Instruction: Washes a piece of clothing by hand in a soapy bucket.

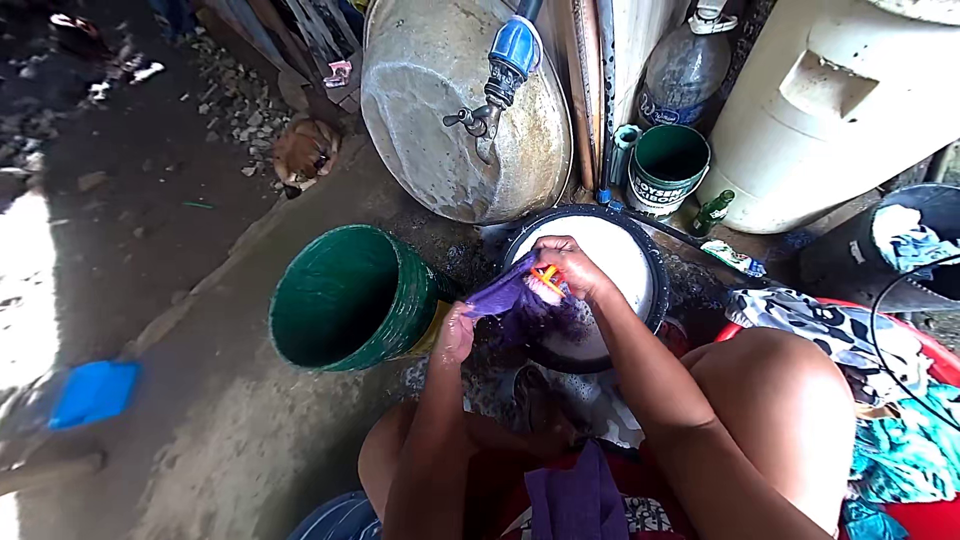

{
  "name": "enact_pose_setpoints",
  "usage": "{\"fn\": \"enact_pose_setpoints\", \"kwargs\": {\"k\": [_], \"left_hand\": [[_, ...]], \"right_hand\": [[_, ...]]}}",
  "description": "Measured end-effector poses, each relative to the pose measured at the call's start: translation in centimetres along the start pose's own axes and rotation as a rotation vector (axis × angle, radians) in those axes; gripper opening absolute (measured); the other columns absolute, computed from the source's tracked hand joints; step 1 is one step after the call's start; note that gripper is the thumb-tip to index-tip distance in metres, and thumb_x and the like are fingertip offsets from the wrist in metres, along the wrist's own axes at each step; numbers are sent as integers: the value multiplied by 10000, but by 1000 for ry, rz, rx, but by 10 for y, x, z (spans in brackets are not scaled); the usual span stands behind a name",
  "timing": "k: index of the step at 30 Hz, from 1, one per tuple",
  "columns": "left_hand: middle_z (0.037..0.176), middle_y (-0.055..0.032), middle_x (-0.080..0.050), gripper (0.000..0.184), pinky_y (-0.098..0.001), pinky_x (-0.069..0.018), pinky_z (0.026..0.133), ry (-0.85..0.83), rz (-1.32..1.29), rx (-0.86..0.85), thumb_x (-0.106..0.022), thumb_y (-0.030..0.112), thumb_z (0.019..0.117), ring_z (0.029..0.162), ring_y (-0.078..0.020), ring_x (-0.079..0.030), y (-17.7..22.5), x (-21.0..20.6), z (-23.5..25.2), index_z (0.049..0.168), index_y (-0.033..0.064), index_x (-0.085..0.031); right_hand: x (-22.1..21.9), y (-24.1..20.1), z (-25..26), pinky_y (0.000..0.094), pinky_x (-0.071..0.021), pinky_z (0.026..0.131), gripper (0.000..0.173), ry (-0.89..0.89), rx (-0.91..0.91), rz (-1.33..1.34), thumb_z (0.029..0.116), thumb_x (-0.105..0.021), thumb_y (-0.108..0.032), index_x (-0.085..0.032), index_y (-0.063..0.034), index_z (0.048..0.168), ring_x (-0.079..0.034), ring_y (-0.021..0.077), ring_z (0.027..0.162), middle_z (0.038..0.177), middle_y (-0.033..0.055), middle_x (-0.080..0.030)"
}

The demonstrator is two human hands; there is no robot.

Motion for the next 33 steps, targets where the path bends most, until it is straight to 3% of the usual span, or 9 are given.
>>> {"fn": "enact_pose_setpoints", "kwargs": {"k": [4, 6, 10, 13, 17, 22, 27, 30, 33], "left_hand": [[1080, -95, -706, 354, -440, -571, 954, -91, -502, -76, -207, 272, 1106, 1030, -225, -700, 23, -13, 3, 1222, 74, -477], [1047, -78, -715, 357, -406, -595, 910, -107, -500, 0, -208, 289, 1121, 994, -194, -712, 13, -32, 3, 1219, 80, -481], [1022, -102, -655, 199, -379, -593, 828, -29, -302, 226, -422, 34, 1058, 913, -182, -676, -44, -53, 5, 1253, 31, -461], [1087, -108, -593, 357, -377, -572, 785, 1, -178, 314, -443, -102, 962, 924, -181, -634, -73, -59, -2, 1291, 37, -430], [1408, -151, -542, 502, -429, -528, 962, -129, -183, 386, -294, 38, 1061, 1187, -228, -601, -81, -68, -10, 1561, 83, -300], [1367, -122, -606, 473, -408, -505, 1013, -154, -160, 488, -270, 318, 1132, 1218, -212, -603, -95, -79, -10, 1512, 73, -412], [891, -56, -665, 561, -350, -560, 693, 10, -361, 473, -118, 483, 1100, 802, -160, -655, -86, -94, -28, 1146, 128, -551], [1223, -121, -627, 385, -342, -541, 900, -86, -177, 302, -238, 149, 1118, 1049, -170, -634, -71, -96, -18, 1392, -4, -460], [1422, -202, -540, 361, -339, -460, 1056, -178, 143, 63, -413, 38, 1062, 1250, -191, -559, -48, -90, -4, 1390, -90, -491]], "right_hand": [[36, 46, -1, 178, -381, 422, 157, 58, -156, 124, 888, -530, -95, -638, -122, 778, -459, 8, 456, 596, -53, -543], [57, 78, -5, 198, -400, 484, 183, 180, -304, -56, 1003, -551, -185, -673, -94, 901, -473, 28, 528, 683, -23, -570], [130, 146, -36, 607, -492, 995, 530, 681, -592, -363, 1091, -439, -437, -593, 16, 1318, -633, 409, 1175, 1256, 283, -647], [144, 192, -66, 533, -422, 1132, 460, 625, -734, -478, 1106, -422, -295, -580, 52, 1364, -553, 385, 1338, 1396, 281, -584], [148, 213, -85, 525, -448, 1099, 354, 641, -699, -531, 1078, -502, -221, -658, 30, 1273, -618, 367, 1248, 1282, 254, -664], [64, 163, -49, 565, -498, 1027, 536, 559, -499, -474, 1115, -357, -375, -723, 15, 1153, -682, 351, 1139, 1140, 226, -728], [-32, 84, -23, 548, -517, 947, 571, 336, -130, -542, 1078, -345, -326, -726, 71, 926, -706, 349, 1011, 956, 228, -732], [21, 97, -14, 623, -452, 1045, 597, 327, -310, -804, 1112, -298, -355, -727, 60, 1092, -645, 437, 1199, 1166, 277, -709], [71, 116, -4, 639, -483, 932, 475, 327, -391, -728, 1104, -399, -354, -699, 13, 1084, -669, 420, 1074, 1058, 248, -711]]}}
Point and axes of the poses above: each hand's wrist, its own z-axis towards the middle knuckle, its own x-axis out of the back of the hand, y = z × x, the point moved 8 cm from there along z, towards the middle knuckle
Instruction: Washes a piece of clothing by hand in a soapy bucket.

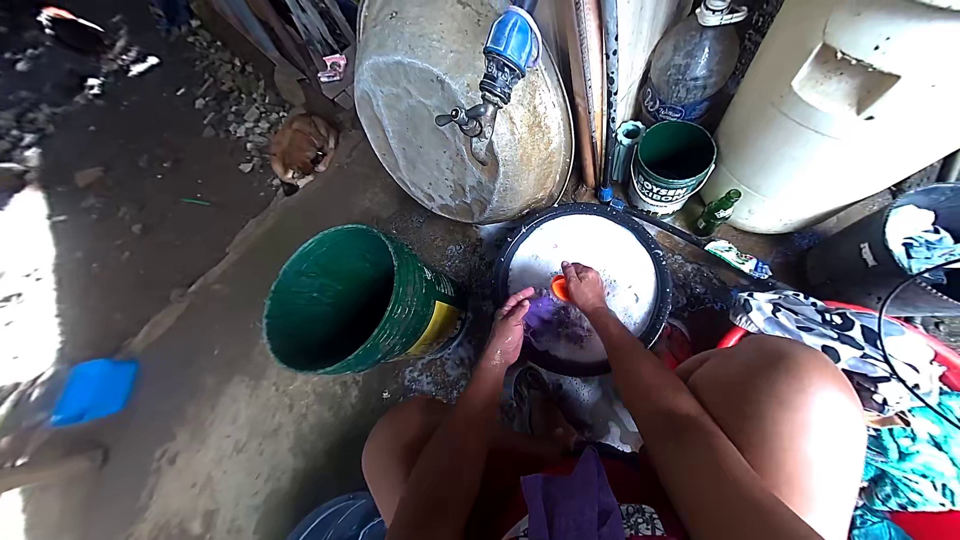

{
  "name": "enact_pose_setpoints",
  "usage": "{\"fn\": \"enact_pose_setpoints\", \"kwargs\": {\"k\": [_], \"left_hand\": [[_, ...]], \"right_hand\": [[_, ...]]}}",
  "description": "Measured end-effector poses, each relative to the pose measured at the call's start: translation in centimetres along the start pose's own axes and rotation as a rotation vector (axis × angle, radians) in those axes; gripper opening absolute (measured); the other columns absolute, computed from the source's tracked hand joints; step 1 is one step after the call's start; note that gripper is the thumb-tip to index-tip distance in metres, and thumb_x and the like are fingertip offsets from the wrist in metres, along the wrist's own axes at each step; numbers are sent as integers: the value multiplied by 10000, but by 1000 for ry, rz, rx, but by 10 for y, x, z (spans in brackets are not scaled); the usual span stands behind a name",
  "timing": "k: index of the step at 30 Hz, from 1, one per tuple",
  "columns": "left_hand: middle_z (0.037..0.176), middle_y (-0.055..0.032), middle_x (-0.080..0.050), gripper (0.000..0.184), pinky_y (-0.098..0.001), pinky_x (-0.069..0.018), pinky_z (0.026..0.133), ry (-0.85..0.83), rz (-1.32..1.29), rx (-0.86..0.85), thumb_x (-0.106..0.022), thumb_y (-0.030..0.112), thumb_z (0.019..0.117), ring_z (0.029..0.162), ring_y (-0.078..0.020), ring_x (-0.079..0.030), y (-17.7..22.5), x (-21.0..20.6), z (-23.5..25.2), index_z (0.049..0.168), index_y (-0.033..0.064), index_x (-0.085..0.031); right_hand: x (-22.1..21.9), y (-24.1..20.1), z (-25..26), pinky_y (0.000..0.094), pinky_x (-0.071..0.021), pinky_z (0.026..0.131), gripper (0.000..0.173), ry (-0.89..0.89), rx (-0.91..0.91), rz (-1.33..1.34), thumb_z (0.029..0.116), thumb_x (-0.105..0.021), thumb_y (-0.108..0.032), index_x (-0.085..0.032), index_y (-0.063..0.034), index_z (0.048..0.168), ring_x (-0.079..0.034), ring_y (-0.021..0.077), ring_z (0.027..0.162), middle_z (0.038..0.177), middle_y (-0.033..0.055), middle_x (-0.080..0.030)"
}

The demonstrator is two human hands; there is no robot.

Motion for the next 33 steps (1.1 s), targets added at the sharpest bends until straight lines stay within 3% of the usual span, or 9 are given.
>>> {"fn": "enact_pose_setpoints", "kwargs": {"k": [2, 4, 6, 9, 13, 19, 25, 29, 33], "left_hand": [[1386, -208, -545, 430, -331, -476, 1034, -66, 155, -83, -506, 54, 1013, 1206, -188, -574, 17, 4, 1, 1427, -55, -457], [1306, -191, -593, 517, -323, -521, 962, -158, 183, -91, -539, 55, 980, 1087, -164, -628, 30, 1, -2, 1474, -21, -406], [1180, -164, -642, 567, -320, -550, 888, -217, 168, -71, -552, 40, 957, 963, -146, -658, 37, -2, -6, 1495, -5, -380], [1066, -144, -703, 653, -325, -580, 887, -224, 134, -34, -609, 5, 933, 923, -149, -706, 37, 2, -13, 1509, -21, -302], [1056, -122, -714, 633, -326, -577, 873, -305, 162, 26, -580, 16, 941, 917, -140, -701, 38, -8, -25, 1514, -4, -312], [1166, -162, -691, 430, -341, -550, 953, -252, 436, 92, -694, 86, 932, 1046, -169, -675, 23, 8, -16, 1318, -59, -568], [1305, -190, -633, 362, -338, -514, 996, -194, 445, -100, -515, 122, 1038, 1136, -182, -639, 31, -8, -12, 1355, -48, -560], [1388, -190, -583, 398, -348, -479, 1038, -164, 437, -75, -479, 173, 1062, 1204, -190, -599, 29, 6, -8, 1398, -31, -538], [1034, -81, -723, 258, -296, -560, 889, -245, 433, 40, -688, 175, 963, 942, -95, -680, 17, 5, -11, 1141, -12, -693]], "right_hand": [[-10, -8, 1, 569, -524, 892, 274, -220, 45, 106, 1038, -544, -196, -615, -27, 1242, -672, 354, 971, 1009, 216, -691], [-27, -32, -17, 528, -505, 969, 490, -541, 76, 113, 991, -579, -112, -504, -94, 1475, -650, 320, 1080, 1187, 230, -671], [-36, -49, -33, 448, -511, 943, 389, -724, 130, 105, 984, -562, -108, -599, -55, 1368, -638, 219, 1065, 1213, 175, -664], [-27, -54, -32, 329, -498, 765, 178, -676, 193, 150, 997, -550, -133, -676, -19, 1053, -587, 95, 820, 935, 60, -643], [-39, -54, -37, 396, -514, 841, 306, -788, 191, 44, 1009, -567, -126, -633, -25, 1290, -620, 160, 919, 1104, 140, -675], [-9, -56, -25, 291, -516, 702, 154, -581, 229, 291, 987, -579, -112, -669, -27, 895, -598, 70, 721, 786, 15, -634], [-27, -37, -34, 447, -519, 898, 410, -752, 119, 100, 968, -571, -99, -584, -35, 1373, -632, 220, 1020, 1209, 180, -654], [-33, -33, -38, 254, -496, 706, 155, -762, 114, 294, 979, -581, -64, -637, -8, 1111, -567, 50, 743, 888, 15, -616], [-24, -58, -35, 282, -511, 785, 109, -724, 240, 204, 949, -630, -54, -680, 7, 1025, -596, 56, 798, 891, 32, -654]]}}
Point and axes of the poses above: each hand's wrist, its own z-axis towards the middle knuckle, its own x-axis out of the back of the hand, y = z × x, the point moved 8 cm from there along z, towards the middle knuckle
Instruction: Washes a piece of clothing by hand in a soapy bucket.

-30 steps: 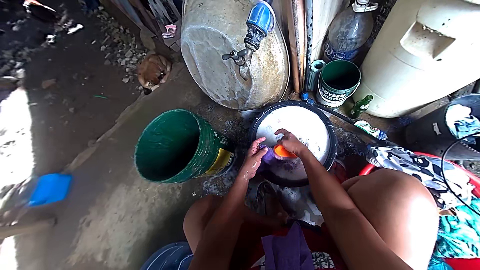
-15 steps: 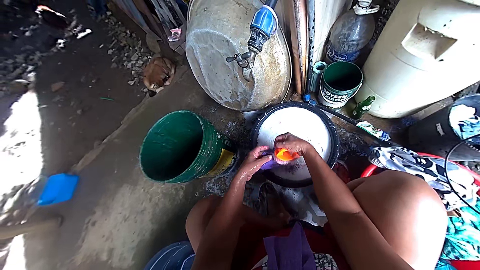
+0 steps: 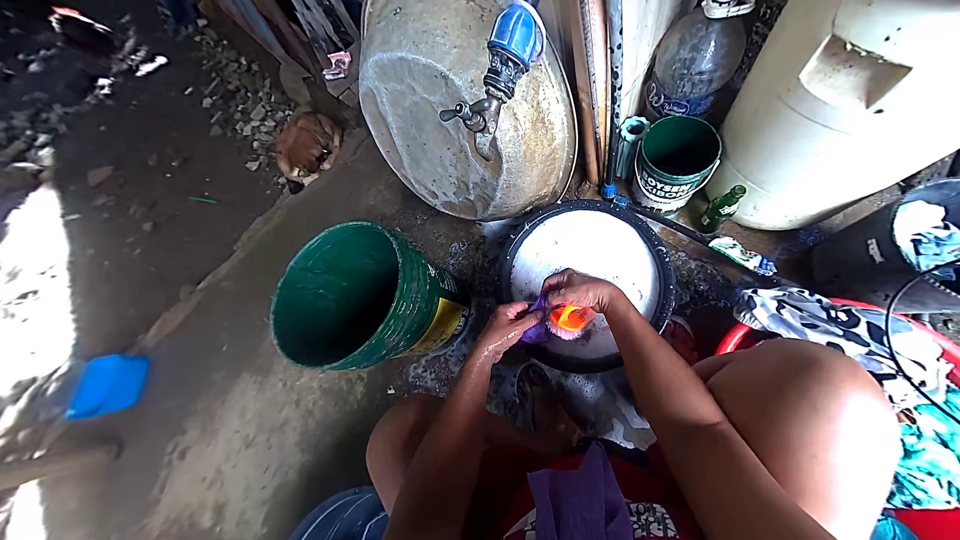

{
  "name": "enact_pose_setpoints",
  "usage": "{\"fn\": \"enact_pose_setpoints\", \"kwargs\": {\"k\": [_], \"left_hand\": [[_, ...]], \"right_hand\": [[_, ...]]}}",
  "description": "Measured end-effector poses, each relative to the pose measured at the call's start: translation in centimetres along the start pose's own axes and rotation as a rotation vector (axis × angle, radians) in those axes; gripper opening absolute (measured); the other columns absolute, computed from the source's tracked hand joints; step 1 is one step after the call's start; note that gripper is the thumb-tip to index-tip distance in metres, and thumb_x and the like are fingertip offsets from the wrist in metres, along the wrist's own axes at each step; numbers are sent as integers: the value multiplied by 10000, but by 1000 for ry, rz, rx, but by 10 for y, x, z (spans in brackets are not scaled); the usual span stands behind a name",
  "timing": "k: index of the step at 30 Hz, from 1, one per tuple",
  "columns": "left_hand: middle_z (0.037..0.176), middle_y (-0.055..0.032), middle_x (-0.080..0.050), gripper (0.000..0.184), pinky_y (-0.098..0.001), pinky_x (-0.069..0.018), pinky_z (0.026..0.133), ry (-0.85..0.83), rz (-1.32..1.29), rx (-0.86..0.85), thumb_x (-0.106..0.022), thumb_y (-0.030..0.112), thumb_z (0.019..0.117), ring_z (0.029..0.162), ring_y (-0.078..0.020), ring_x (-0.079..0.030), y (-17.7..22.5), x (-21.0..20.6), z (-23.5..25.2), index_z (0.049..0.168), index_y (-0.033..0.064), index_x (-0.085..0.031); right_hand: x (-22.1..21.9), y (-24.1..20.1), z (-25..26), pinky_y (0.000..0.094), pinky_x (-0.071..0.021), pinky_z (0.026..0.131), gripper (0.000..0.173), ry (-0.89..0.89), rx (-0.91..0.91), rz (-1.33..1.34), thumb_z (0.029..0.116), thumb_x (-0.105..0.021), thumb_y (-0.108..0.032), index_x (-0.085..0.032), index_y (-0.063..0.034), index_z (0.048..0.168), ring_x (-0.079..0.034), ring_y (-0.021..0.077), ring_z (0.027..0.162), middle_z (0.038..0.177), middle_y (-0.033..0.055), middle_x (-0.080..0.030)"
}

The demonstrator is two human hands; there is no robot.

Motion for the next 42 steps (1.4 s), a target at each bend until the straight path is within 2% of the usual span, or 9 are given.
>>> {"fn": "enact_pose_setpoints", "kwargs": {"k": [4, 9, 15, 19, 25, 30, 35, 39, 42], "left_hand": [[926, -25, -704, 175, -267, -543, 837, -44, 3, 7, -633, 160, 996, 857, -46, -647, 2, -13, 1, 1023, 7, -714], [1135, -155, -683, 316, -373, -553, 912, 233, -392, 197, -542, 195, 1066, 1015, -182, -660, -31, -6, 2, 1253, -47, -624], [1480, -177, -502, 479, -434, -421, 1109, 250, -622, 392, -384, 308, 1117, 1347, -259, -503, -59, -16, 7, 1484, 2, -421], [1130, -121, -626, 314, -348, -522, 862, 369, -702, 286, -324, 190, 1120, 981, -181, -609, -60, -24, 6, 1323, 26, -498], [1274, -135, -648, 439, -343, -503, 1008, 272, -897, 182, -250, 230, 1134, 1144, -193, -636, -26, -20, 5, 1406, -25, -482], [1008, -79, -666, 369, -359, -553, 825, 368, -926, 187, -232, 275, 1125, 920, -171, -653, -31, -20, -2, 1226, 81, -529], [1308, -169, -646, 384, -337, -472, 1065, 275, -494, -40, -322, 148, 1119, 1205, -187, -614, 17, 11, -4, 1309, -91, -556], [1253, -138, -666, 282, -415, -475, 1047, 313, -36, -176, -520, 186, 1070, 1190, -212, -606, 61, 28, 3, 1176, 7, -710], [1411, -120, -571, 370, -437, -484, 1031, 280, -169, -225, -453, 255, 1099, 1243, -225, -566, 77, 36, 2, 1373, 63, -611]], "right_hand": [[13, 13, -3, 377, -525, 868, 300, 91, -76, 5, 1010, -638, -226, -643, 31, 1165, -622, 166, 913, 1038, 142, -665], [87, 131, -52, 611, -465, 1026, 537, 999, -514, 125, 1116, -385, -402, -684, 37, 1190, -628, 436, 1199, 1225, 298, -668], [16, 106, -18, 574, -481, 1039, 577, 811, -353, 53, 1113, -334, -402, -722, 24, 1144, -665, 366, 1170, 1168, 241, -714], [-33, -1, -5, 518, -537, 896, 553, 811, 53, 129, 1086, -335, -312, -718, 51, 923, -705, 290, 938, 897, 188, -722], [21, 41, -14, 613, -441, 1055, 635, 801, -322, -120, 1121, -277, -410, -722, 43, 1116, -638, 424, 1215, 1178, 275, -707], [-32, -41, -12, 548, -517, 934, 531, 824, 100, 40, 1080, -369, -306, -739, 42, 929, -707, 324, 983, 926, 199, -736], [30, 36, -14, 657, -445, 997, 527, 631, -279, -294, 1110, -373, -415, -698, -1, 1148, -635, 427, 1188, 1184, 255, -695], [-1, -24, -1, 516, -477, 1038, 343, 300, 17, -264, 965, -675, -190, -665, 10, 1244, -570, 349, 1226, 1341, 247, -568], [-7, -67, 0, 493, -513, 902, 330, 289, 77, -252, 1073, -547, -248, -703, 37, 1021, -649, 286, 987, 1027, 202, -678]]}}
Point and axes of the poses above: each hand's wrist, its own z-axis towards the middle knuckle, its own x-axis out of the back of the hand, y = z × x, the point moved 8 cm from there along z, towards the middle knuckle
